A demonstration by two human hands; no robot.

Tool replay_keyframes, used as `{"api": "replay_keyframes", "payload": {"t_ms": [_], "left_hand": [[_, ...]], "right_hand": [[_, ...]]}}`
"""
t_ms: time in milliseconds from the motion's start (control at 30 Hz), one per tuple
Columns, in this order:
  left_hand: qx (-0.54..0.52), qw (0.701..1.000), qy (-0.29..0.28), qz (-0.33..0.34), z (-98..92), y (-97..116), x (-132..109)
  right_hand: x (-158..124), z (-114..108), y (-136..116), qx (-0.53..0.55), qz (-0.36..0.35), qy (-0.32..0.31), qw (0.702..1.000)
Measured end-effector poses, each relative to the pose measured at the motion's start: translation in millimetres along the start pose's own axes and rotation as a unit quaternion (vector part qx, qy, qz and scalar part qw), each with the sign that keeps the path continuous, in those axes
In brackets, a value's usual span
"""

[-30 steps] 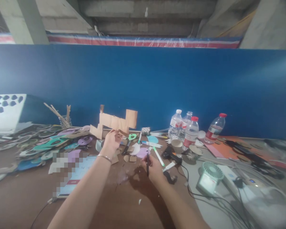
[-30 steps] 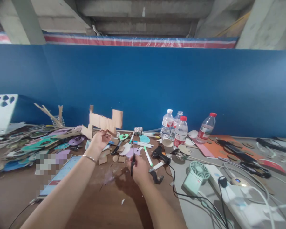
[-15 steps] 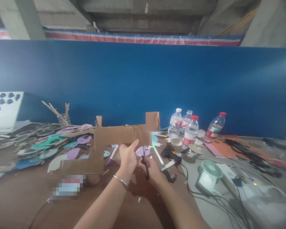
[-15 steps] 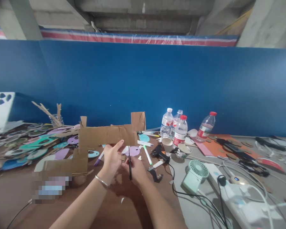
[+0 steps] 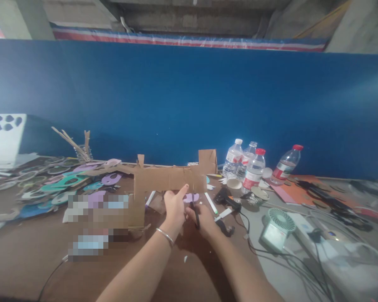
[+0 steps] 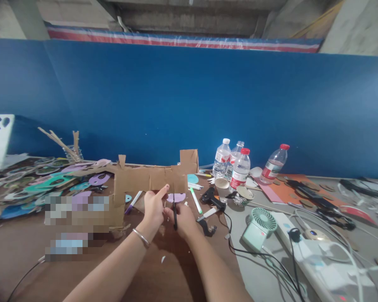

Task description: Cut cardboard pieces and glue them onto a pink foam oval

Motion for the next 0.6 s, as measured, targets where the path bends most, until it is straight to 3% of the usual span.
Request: {"api": "replay_keyframes", "payload": {"t_ms": [600], "left_hand": [[0.034, 0.997, -0.045, 0.047, 3.8, -7.5, 0.4]], "right_hand": [[1.0, -3.5, 2.0, -0.025, -0.011, 0.006, 1.000]]}}
Point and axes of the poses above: each hand's wrist, its own x-axis towards the middle knuckle, its own z-axis out of the palm, y = z × x, the point moved 2 cm from there along x, towards the middle knuckle, and after that the axes turned 3 degrees about y, right-handed, at the moved point
